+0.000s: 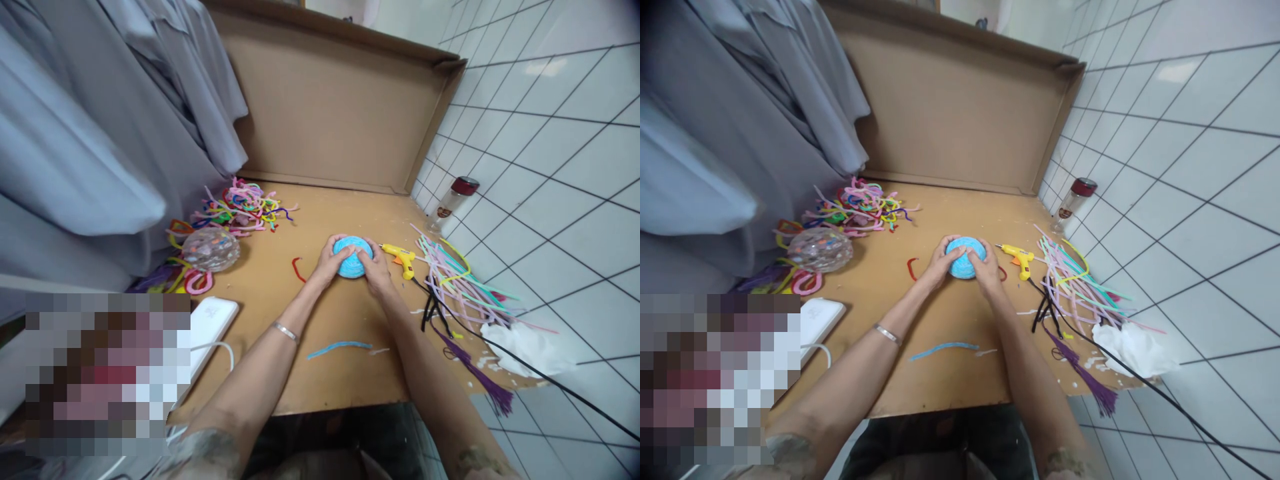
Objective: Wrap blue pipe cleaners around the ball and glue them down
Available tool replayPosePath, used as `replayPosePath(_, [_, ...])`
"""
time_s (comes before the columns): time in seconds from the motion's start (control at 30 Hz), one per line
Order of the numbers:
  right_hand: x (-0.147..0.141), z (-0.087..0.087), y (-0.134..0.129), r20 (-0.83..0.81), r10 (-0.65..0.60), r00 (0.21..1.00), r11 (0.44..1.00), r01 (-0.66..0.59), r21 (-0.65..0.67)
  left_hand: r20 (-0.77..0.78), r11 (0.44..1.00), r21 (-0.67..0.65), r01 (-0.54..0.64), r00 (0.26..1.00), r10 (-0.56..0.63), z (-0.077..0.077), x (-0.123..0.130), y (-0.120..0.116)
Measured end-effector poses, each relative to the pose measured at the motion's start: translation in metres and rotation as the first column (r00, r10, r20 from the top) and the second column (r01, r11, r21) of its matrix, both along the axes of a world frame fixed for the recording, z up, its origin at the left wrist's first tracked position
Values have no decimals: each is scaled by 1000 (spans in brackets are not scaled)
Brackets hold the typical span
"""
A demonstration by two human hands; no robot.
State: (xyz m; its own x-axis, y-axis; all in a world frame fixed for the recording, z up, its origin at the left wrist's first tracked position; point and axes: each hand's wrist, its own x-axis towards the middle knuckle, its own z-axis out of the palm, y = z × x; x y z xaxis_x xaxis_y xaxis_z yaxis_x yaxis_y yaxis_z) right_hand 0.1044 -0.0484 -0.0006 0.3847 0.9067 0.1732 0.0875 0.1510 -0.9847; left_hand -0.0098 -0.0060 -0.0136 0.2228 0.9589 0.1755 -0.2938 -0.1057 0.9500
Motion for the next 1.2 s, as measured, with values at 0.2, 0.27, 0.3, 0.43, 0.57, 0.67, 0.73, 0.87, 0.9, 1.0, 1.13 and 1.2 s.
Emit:
replayPosePath(0.2, [0,-3,2,8,-23,1000,999,22,35,-24,999,34,-20,1000,21,3,-3,-6])
replayPosePath(0.27, [1,-4,4,0,-26,1000,999,26,46,-20,999,36,-21,1000,22,3,-3,-6])
replayPosePath(0.3, [1,-5,4,-2,-27,1000,998,27,51,-14,999,30,-17,1000,18,3,-3,-6])
replayPosePath(0.43, [2,-7,5,-32,-16,999,998,18,59,28,1000,-11,14,1000,-13,3,-2,-4])
replayPosePath(0.57, [1,-8,4,-83,-4,997,999,8,46,17,1000,5,-14,1000,14,3,0,-3])
replayPosePath(0.67, [0,-8,5,-90,-4,996,999,8,42,-15,998,29,-57,998,58,3,1,-2])
replayPosePath(0.73, [1,-8,5,-79,-1,997,999,4,39,-22,997,35,-72,997,73,4,2,-2])
replayPosePath(0.87, [0,-6,4,-83,28,996,999,-25,38,-17,997,18,-79,997,79,4,3,-2])
replayPosePath(0.9, [0,-6,3,-87,39,995,999,-36,37,-20,996,18,-82,996,82,4,3,-2])
replayPosePath(1.0, [-1,-5,1,-89,55,994,998,-52,37,-41,994,42,-100,994,102,2,4,-1])
replayPosePath(1.13, [-1,-6,1,-56,24,998,999,-22,35,-82,988,83,-130,987,137,1,5,0])
replayPosePath(1.2, [-1,-6,2,-50,26,998,999,-25,28,-104,985,90,-150,982,159,2,6,0])
